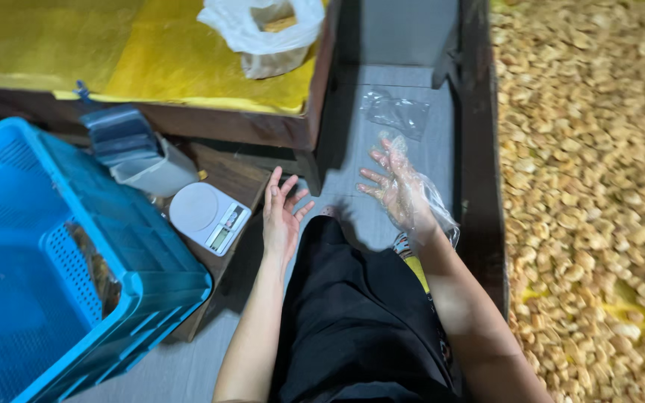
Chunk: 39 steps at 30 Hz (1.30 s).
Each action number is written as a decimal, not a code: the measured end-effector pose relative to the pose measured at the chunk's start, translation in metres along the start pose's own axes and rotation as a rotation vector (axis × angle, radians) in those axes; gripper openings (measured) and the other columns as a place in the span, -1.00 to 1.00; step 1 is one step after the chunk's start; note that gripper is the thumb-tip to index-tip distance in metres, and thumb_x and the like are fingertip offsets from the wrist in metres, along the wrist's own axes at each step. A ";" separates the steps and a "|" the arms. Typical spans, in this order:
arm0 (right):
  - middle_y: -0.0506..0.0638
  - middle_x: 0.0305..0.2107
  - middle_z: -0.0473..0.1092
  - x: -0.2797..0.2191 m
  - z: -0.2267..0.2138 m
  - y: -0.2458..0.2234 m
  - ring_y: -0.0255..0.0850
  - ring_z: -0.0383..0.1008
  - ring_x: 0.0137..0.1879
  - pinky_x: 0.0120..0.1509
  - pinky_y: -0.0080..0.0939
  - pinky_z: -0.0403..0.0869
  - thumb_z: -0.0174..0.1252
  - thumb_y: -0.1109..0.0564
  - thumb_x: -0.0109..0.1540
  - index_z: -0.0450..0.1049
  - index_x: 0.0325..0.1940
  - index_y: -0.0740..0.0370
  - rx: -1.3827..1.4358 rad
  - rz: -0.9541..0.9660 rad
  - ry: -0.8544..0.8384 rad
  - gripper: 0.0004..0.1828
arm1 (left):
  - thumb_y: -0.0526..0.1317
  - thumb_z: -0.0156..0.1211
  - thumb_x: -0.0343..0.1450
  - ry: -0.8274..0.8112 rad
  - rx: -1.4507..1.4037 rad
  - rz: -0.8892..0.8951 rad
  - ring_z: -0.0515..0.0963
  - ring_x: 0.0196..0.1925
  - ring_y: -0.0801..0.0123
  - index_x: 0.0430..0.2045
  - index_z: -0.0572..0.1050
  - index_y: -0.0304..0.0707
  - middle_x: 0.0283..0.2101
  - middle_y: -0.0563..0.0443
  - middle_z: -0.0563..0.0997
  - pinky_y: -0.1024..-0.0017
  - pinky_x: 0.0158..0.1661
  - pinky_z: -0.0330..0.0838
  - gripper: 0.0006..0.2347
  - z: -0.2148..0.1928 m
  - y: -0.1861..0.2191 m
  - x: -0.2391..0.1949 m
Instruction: The person scoops food items from a tray into plastic bags, weighs the filled bags on a digital scale, and places them into a blue crate.
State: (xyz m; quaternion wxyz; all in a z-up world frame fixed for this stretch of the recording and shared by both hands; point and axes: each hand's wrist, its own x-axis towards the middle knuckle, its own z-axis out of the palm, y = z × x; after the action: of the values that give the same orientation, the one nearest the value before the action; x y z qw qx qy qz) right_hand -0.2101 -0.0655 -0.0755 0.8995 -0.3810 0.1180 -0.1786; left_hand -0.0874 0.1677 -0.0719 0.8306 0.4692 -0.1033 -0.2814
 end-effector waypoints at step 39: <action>0.00 0.32 0.26 0.218 -0.012 0.339 0.04 0.42 0.13 0.04 0.02 0.55 0.21 -0.09 0.25 0.24 0.45 -0.01 -0.378 0.782 0.250 -0.31 | 0.11 0.14 0.48 1.141 -0.535 -0.163 0.39 0.02 0.15 0.19 0.41 -0.15 0.05 0.03 0.42 0.09 0.08 0.45 -0.54 -0.297 -0.123 -0.046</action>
State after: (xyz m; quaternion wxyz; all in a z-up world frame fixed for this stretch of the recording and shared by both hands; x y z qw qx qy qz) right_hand 0.0618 0.0559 -0.3469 0.7929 -0.4410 0.3911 0.1546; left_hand -0.0417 0.3589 -0.3309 0.8195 0.3278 0.4654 -0.0654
